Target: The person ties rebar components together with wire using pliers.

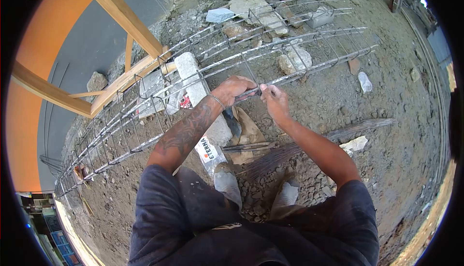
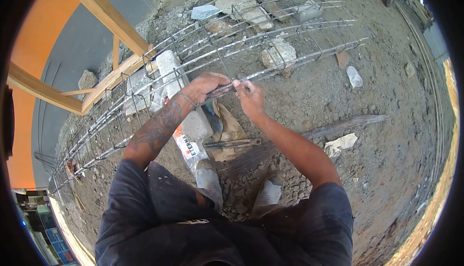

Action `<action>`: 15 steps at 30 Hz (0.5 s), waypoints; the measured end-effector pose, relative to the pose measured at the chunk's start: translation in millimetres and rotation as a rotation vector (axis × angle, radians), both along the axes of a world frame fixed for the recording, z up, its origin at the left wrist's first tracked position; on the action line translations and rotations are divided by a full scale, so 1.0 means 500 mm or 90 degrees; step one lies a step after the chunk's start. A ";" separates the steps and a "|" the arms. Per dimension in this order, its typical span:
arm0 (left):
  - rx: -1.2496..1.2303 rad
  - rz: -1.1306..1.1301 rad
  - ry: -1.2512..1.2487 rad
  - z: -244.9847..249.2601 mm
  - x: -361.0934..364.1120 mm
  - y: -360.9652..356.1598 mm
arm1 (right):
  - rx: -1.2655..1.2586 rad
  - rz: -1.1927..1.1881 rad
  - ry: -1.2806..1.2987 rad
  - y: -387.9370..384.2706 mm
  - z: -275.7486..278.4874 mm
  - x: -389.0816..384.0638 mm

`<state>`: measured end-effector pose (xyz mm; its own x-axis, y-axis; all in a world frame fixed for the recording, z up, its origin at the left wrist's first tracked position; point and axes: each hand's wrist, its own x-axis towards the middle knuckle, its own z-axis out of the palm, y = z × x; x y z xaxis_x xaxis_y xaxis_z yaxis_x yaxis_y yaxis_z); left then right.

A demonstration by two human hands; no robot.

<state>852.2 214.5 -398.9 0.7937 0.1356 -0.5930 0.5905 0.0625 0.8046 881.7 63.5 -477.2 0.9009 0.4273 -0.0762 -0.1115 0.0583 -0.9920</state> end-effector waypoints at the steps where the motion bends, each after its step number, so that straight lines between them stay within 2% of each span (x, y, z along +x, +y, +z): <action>1: 0.011 0.003 -0.030 -0.004 -0.002 -0.001 | -0.003 0.002 0.000 -0.002 -0.011 -0.002; 3: 0.019 0.010 -0.060 -0.013 -0.004 -0.007 | 0.024 -0.049 -0.111 -0.010 -0.002 -0.017; 4: 0.065 0.016 -0.094 -0.018 -0.004 -0.010 | 0.022 -0.047 -0.112 -0.013 0.000 -0.020; 6: 0.110 0.023 -0.129 -0.031 -0.006 -0.018 | -0.174 -0.074 -0.426 -0.023 0.012 -0.025; 12: 0.253 0.070 -0.237 -0.027 -0.027 -0.039 | -0.316 0.010 -0.424 -0.019 0.084 -0.040; 15: 0.273 0.095 -0.217 -0.012 -0.037 -0.053 | -0.292 -0.004 -0.390 -0.015 0.072 -0.022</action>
<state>833.8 187.8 -404.9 0.8842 0.4335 -0.1739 0.3027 -0.2482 0.9202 870.5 56.0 -441.2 0.8415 0.4686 0.2688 0.4650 -0.3748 -0.8021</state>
